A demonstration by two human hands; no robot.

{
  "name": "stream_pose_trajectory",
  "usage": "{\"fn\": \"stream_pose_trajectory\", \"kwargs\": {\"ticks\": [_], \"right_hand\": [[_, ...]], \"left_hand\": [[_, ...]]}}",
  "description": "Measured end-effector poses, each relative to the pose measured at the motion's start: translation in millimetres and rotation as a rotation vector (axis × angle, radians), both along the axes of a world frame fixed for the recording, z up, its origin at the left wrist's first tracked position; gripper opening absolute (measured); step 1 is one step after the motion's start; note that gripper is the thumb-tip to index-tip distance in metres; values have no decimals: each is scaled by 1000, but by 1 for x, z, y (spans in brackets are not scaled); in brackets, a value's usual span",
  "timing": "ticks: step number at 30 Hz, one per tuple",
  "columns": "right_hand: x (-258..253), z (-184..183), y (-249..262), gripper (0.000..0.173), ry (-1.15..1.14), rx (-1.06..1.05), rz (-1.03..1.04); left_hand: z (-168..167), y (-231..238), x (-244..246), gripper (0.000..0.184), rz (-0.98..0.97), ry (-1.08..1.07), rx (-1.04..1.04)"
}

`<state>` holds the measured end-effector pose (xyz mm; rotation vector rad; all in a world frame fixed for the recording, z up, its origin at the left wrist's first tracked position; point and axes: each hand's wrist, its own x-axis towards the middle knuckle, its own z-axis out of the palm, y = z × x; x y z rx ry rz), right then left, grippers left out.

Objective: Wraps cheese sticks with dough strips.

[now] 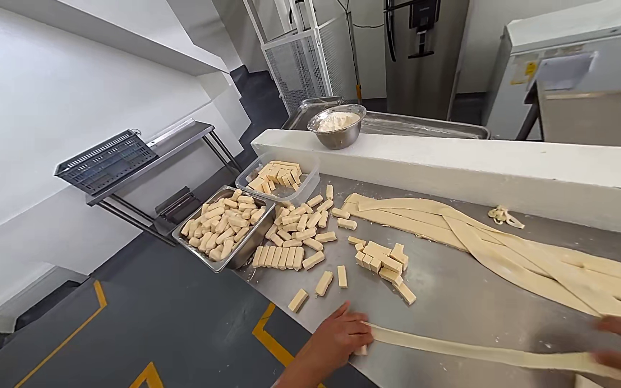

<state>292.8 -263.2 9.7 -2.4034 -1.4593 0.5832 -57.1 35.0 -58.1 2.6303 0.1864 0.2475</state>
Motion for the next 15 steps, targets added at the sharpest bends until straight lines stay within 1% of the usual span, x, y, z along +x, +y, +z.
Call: {"fn": "stream_pose_trajectory", "kwargs": {"ticks": [1, 2, 3, 5, 6, 7, 8, 10, 11, 13, 15], "right_hand": [[-10, -11, 19, 43, 33, 75, 58], [-29, -15, 44, 47, 96, 163, 105], [-52, -14, 69, 51, 213, 250, 140], [-92, -9, 110, 52, 480, 366, 183], [-104, -4, 125, 48, 588, 365, 203], [-111, 1, 138, 39, 680, 330, 217], [-113, 8, 148, 30, 770, 280, 245], [-107, 24, 158, 22, 904, 204, 333], [-103, 31, 159, 19, 918, 183, 365], [-95, 38, 158, 18, 834, 150, 399], [-94, 43, 154, 23, 711, 135, 397]], "left_hand": [[4, -3, 8, 26, 28, 29, -53], [10, -9, 16, 25, 107, 5, -182], [15, -17, 24, 28, 213, -103, -351], [43, -40, 38, 31, 424, -296, -739], [59, -51, 42, 30, 503, -356, -894], [74, -59, 45, 27, 556, -397, -1022], [84, -64, 46, 23, 592, -431, -1146], [95, -70, 45, 17, 631, -490, -1401], [96, -72, 43, 17, 621, -510, -1519], [94, -78, 38, 19, 546, -473, -1652], [91, -83, 36, 17, 509, -430, -1643]]}}
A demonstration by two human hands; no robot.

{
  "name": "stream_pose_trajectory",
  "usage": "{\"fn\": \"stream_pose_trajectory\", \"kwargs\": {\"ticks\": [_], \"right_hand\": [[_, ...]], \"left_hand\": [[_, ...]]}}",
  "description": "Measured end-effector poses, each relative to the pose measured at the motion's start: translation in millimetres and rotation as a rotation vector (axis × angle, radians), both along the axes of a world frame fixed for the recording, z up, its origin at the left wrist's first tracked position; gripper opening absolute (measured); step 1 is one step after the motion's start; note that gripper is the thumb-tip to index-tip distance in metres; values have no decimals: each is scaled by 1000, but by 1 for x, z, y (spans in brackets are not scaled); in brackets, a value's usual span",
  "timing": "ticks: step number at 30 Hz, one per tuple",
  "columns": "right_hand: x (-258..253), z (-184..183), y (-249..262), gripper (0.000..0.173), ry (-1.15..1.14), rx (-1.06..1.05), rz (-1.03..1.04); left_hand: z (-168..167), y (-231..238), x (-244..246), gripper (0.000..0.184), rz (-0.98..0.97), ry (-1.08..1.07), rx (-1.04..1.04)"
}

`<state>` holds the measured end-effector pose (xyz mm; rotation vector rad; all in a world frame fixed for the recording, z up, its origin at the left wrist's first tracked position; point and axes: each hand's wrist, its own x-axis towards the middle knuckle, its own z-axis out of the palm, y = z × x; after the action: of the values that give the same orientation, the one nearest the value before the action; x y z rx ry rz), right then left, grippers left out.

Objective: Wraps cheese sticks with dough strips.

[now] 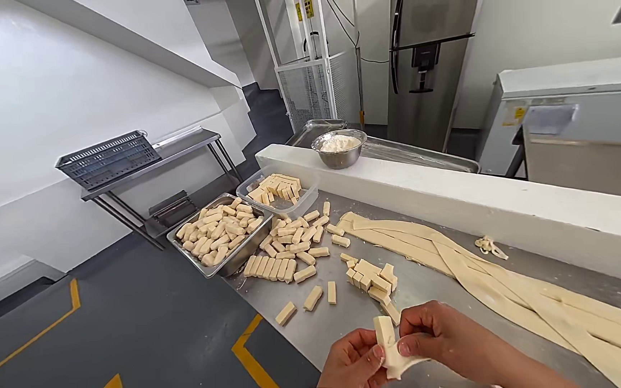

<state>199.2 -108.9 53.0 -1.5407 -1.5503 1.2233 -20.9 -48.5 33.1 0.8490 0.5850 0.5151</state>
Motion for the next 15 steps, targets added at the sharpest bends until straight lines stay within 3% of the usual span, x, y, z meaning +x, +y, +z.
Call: {"fn": "stream_pose_trajectory", "kwargs": {"ticks": [4, 9, 11, 15], "right_hand": [[-7, -9, -7, 42, -33, 132, -70], [10, -18, -12, 28, 23, 203, -32], [6, -17, -13, 27, 14, 146, -54], [-2, -20, -17, 41, 57, 127, -94]], "left_hand": [[-4, -6, -1, 24, -134, 100, 266], [-3, -8, -5, 42, -209, 24, 270], [-2, -13, -3, 32, -193, 61, 283], [-8, -14, 0, 26, -162, 62, 230]]}}
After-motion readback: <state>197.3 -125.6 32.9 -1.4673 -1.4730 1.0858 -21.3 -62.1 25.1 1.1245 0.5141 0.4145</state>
